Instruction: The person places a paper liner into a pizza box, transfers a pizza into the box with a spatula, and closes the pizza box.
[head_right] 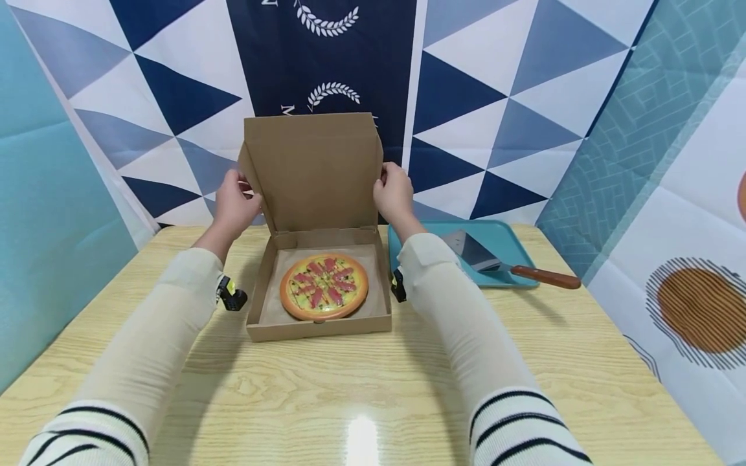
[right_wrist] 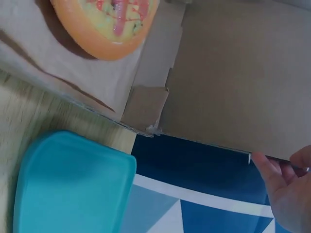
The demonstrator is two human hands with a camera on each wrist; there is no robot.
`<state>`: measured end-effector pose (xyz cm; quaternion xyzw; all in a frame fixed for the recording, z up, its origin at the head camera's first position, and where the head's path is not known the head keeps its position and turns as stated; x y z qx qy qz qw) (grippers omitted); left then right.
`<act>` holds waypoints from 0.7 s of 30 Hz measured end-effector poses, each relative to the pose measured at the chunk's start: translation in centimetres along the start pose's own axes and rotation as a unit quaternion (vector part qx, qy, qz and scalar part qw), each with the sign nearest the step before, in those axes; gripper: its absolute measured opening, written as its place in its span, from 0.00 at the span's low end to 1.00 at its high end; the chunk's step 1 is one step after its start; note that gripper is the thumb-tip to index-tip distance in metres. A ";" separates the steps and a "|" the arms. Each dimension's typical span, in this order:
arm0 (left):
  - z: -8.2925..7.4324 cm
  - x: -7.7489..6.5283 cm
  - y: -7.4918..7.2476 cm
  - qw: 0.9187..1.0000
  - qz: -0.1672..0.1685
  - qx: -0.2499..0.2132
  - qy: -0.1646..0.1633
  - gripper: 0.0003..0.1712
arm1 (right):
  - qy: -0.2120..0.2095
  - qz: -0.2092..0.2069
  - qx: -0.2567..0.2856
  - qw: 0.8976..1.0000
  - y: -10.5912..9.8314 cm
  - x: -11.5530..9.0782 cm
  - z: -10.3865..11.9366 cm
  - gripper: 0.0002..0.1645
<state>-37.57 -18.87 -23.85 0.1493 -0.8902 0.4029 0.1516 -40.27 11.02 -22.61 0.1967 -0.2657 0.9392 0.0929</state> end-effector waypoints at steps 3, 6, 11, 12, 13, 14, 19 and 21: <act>0.2 -0.1 -0.1 1.000 0.001 -0.007 -0.005 0.19 | -0.001 0.019 -0.009 1.000 0.3 -0.3 0.3 0.16; 0.3 -0.5 -0.3 1.000 0.011 -0.025 -0.009 0.25 | 0.002 0.033 -0.006 0.999 0.4 -0.6 0.5 0.16; 0.4 -0.9 -0.5 0.998 0.032 -0.054 -0.008 0.36 | 0.029 0.044 0.038 0.998 0.6 -1.5 0.6 0.24; 0.4 -0.9 -0.5 0.998 0.035 -0.055 -0.008 0.38 | 0.037 0.045 0.047 0.997 0.6 -1.6 0.5 0.25; 0.4 -1.0 -0.5 0.998 0.038 -0.059 -0.008 0.38 | 0.045 0.047 0.055 0.996 0.5 -1.8 0.5 0.26; 0.3 -1.0 -0.5 0.997 0.041 -0.063 -0.008 0.39 | 0.051 0.051 0.066 0.995 0.5 -2.0 0.5 0.27; -0.1 -1.5 -1.0 0.983 0.070 -0.168 -0.034 0.31 | 0.060 0.080 0.190 0.977 0.1 -3.0 1.1 0.31; -0.3 -1.8 -1.3 0.965 0.091 -0.236 -0.061 0.28 | 0.075 0.091 0.258 0.959 -0.3 -3.3 1.5 0.31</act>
Point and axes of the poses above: each hand's wrist, its own x-axis towards the middle knuckle, its own y-axis out of the palm, z = x × y, the point moved 5 cm from there along x, towards the middle knuckle, and after that the axes turned 12 degrees about x, right-handed, at the moved point
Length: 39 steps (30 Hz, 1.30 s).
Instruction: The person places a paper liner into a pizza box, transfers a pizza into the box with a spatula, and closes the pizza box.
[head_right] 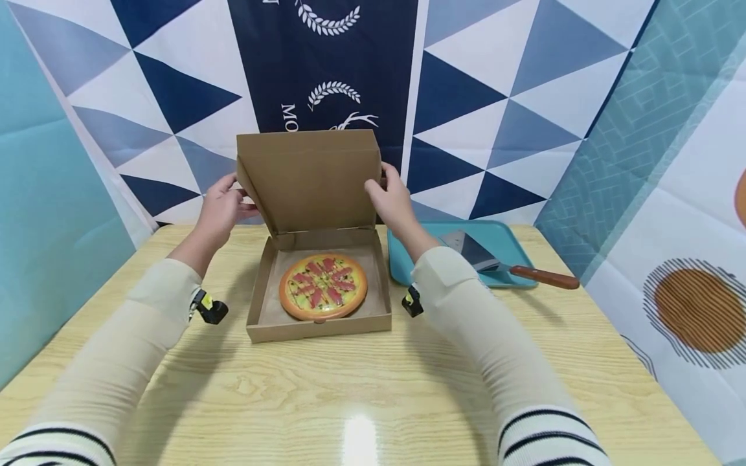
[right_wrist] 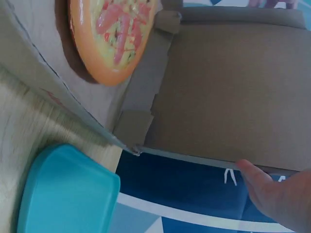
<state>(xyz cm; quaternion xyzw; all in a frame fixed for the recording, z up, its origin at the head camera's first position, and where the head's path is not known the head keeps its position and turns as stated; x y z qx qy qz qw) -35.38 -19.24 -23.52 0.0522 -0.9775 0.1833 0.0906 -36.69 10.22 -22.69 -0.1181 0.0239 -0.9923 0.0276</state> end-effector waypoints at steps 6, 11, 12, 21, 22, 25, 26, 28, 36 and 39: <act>-1.1 -1.1 -0.2 0.979 0.092 -0.151 -0.101 0.39 | 0.100 -0.011 0.159 0.982 -0.6 -1.2 1.0 0.40; -1.7 -1.7 -0.6 0.966 0.136 -0.150 -0.160 0.55 | 0.170 -0.018 0.171 0.970 -0.8 -2.1 1.4 0.50; -1.8 -1.8 -0.7 0.965 0.140 -0.146 -0.168 0.56 | 0.180 -0.018 0.170 0.969 -0.8 -2.2 1.5 0.52; -2.2 -2.3 -1.0 0.966 0.157 -0.130 -0.158 0.55 | 0.209 -0.013 0.169 0.963 -0.5 -3.0 2.2 0.57; -2.1 -2.4 -1.0 0.968 0.157 -0.125 -0.153 0.55 | 0.210 -0.013 0.172 0.963 -0.5 -3.1 2.1 0.57; -1.9 -2.4 -1.0 0.969 0.156 -0.126 -0.142 0.55 | 0.203 -0.008 0.178 0.963 -0.5 -3.4 2.0 0.55; -1.8 -2.4 -1.0 0.970 0.156 -0.126 -0.138 0.55 | 0.199 -0.006 0.180 0.963 -0.6 -3.4 1.9 0.55; -1.7 -2.4 -1.0 0.971 0.154 -0.126 -0.129 0.53 | 0.191 0.000 0.188 0.964 -0.6 -3.5 1.7 0.55; -1.3 -2.5 -0.9 0.974 0.166 -0.121 -0.093 0.46 | 0.153 0.030 0.198 0.968 -1.0 -4.0 1.1 0.49; -1.1 -2.8 -1.0 0.975 0.172 -0.116 -0.078 0.45 | 0.133 0.048 0.201 0.969 -1.1 -4.2 0.8 0.44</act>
Point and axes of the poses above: each hand's wrist, its own x-axis towards the middle knuckle, its own y-axis out of the palm, z = x × y, the point moved 5 cm from there along x, towards the middle knuckle, and after that the axes turned 12 degrees about x, right-handed, at the moved point
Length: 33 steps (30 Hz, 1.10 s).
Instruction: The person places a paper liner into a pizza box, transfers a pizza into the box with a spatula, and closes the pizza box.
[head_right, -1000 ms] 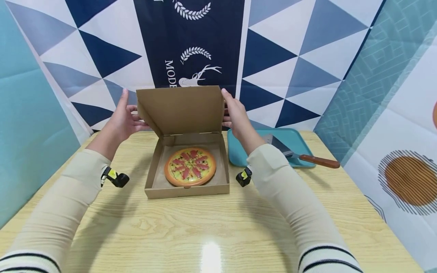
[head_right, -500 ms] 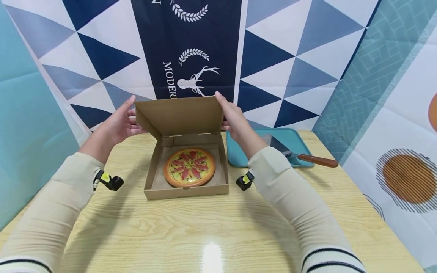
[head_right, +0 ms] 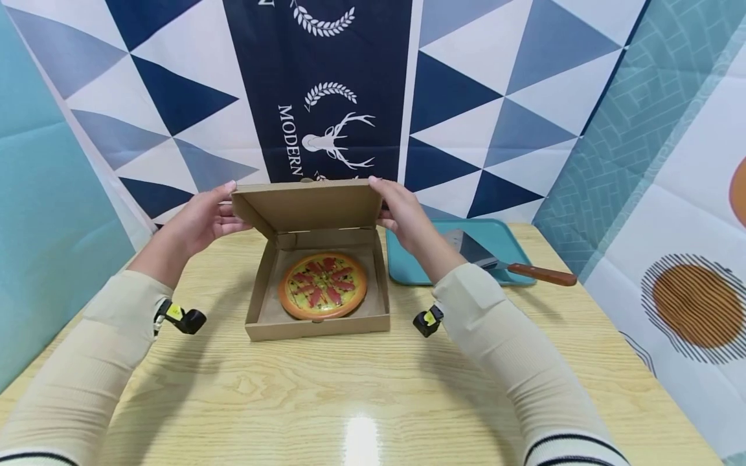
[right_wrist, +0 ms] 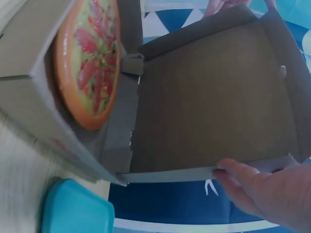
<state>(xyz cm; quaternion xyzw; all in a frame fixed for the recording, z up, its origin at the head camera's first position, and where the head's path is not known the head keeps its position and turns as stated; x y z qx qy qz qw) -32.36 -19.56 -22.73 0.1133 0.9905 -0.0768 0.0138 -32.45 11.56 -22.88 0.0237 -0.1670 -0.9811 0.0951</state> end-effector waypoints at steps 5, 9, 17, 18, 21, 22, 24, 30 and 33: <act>0.7 -0.5 -0.1 1.000 -0.002 0.001 0.016 0.39 | -0.026 0.051 0.009 0.998 -0.5 -0.4 -0.5 0.38; 1.3 -0.6 -0.1 0.999 -0.008 -0.010 0.032 0.30 | -0.043 0.080 0.016 0.996 -0.9 -0.5 -0.9 0.34; 2.1 -0.4 0.5 0.997 -0.021 -0.022 0.073 0.26 | -0.069 0.070 0.030 0.995 -1.6 -0.2 -1.7 0.33; 2.2 -0.4 0.6 0.997 -0.023 -0.023 0.074 0.26 | -0.072 0.069 0.030 0.995 -1.7 -0.1 -1.8 0.32; 2.5 -0.4 0.8 0.996 -0.028 -0.026 0.076 0.27 | -0.083 0.075 0.027 0.993 -2.0 0.0 -2.1 0.31; 2.6 -0.4 0.9 0.996 -0.029 -0.026 0.076 0.27 | -0.087 0.076 0.025 0.993 -2.1 0.1 -2.2 0.31; 2.8 -0.4 1.0 0.996 -0.029 -0.028 0.080 0.27 | -0.090 0.080 0.023 0.992 -2.3 0.2 -2.4 0.30; 3.6 -0.5 1.2 0.996 -0.022 -0.003 0.088 0.25 | -0.084 0.073 0.011 0.994 -3.2 0.1 -3.3 0.31; 4.0 -0.7 1.1 0.994 -0.027 0.052 0.087 0.24 | -0.082 0.074 -0.012 0.994 -3.6 -0.1 -3.6 0.32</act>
Point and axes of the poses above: each hand's wrist, its own x-axis towards the middle knuckle, its own y-axis out of the palm, z = x × y, the point moved 5 cm from there along x, towards the middle knuckle, and after that the axes turned 12 degrees about x, right-handed, at the moved point
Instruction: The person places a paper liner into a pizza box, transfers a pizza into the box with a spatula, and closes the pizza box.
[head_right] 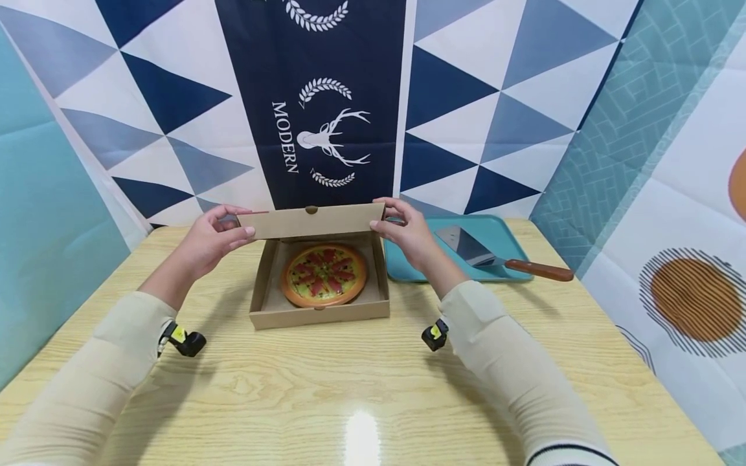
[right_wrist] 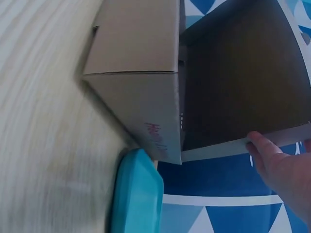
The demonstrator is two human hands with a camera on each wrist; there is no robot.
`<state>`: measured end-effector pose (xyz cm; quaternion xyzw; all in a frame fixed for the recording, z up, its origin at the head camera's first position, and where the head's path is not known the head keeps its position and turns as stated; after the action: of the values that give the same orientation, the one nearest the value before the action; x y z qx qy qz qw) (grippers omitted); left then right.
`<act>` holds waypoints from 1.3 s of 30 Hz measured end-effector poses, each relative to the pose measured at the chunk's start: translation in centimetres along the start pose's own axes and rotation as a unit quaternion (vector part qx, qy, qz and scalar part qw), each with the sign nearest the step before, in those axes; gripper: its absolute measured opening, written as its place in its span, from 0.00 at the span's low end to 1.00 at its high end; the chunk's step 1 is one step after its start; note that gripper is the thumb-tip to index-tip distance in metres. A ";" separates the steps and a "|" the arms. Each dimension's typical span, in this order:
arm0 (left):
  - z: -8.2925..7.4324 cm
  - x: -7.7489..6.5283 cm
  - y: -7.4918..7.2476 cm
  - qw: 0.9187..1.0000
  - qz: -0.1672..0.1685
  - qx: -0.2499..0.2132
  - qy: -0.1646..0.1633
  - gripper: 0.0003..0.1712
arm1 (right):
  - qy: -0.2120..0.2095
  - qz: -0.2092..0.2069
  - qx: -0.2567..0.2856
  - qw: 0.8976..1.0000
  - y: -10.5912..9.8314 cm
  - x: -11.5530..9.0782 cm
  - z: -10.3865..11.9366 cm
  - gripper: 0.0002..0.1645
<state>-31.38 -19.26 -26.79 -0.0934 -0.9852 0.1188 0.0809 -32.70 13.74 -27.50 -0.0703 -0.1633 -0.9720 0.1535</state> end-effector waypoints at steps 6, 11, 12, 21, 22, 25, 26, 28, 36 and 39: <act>0.9 -0.7 0.0 0.995 0.008 0.094 -0.030 0.29 | 0.008 0.017 -0.108 0.994 -0.5 -0.8 -0.7 0.32; 1.5 -1.1 0.3 0.990 0.014 0.131 -0.040 0.31 | 0.022 0.023 -0.183 0.983 -0.9 -1.5 -1.2 0.32; 1.6 -1.2 0.4 0.990 0.018 0.135 -0.038 0.31 | 0.024 0.024 -0.195 0.980 -0.9 -1.7 -1.2 0.32; 2.1 -2.3 0.9 0.980 0.048 0.190 -0.021 0.31 | 0.031 0.049 -0.243 0.968 -1.0 -2.5 -2.0 0.32; 2.1 -2.4 1.0 0.979 0.051 0.198 -0.021 0.31 | 0.032 0.052 -0.247 0.967 -1.0 -2.6 -2.1 0.32; 2.2 -2.7 1.2 0.973 0.061 0.220 -0.014 0.30 | 0.037 0.059 -0.264 0.962 -1.0 -3.0 -2.3 0.31; 2.2 -2.8 1.3 0.972 0.063 0.228 -0.013 0.30 | 0.039 0.061 -0.268 0.961 -1.0 -3.1 -2.4 0.31; 2.4 -2.9 1.5 0.968 0.070 0.239 -0.008 0.29 | 0.042 0.063 -0.276 0.958 -1.0 -3.3 -2.5 0.29; 3.0 -3.4 2.1 0.962 0.079 0.260 -0.018 0.29 | 0.052 0.059 -0.311 0.947 -1.3 -3.8 -3.0 0.23; 2.9 -3.8 2.3 0.960 0.080 0.266 -0.025 0.29 | 0.050 0.063 -0.324 0.942 -1.4 -3.9 -3.3 0.23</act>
<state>-27.84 -18.47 -30.67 -0.1437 -0.9091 0.3850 0.0687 -29.79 14.91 -31.71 -0.0776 0.1735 -0.9629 0.1914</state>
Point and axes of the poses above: each hand's wrist, its own x-axis towards the middle knuckle, its own y-axis out of the palm, z = x × y, the point moved 5 cm from there along x, towards the middle knuckle, and after that the axes turned 12 degrees about x, right-handed, at the moved point
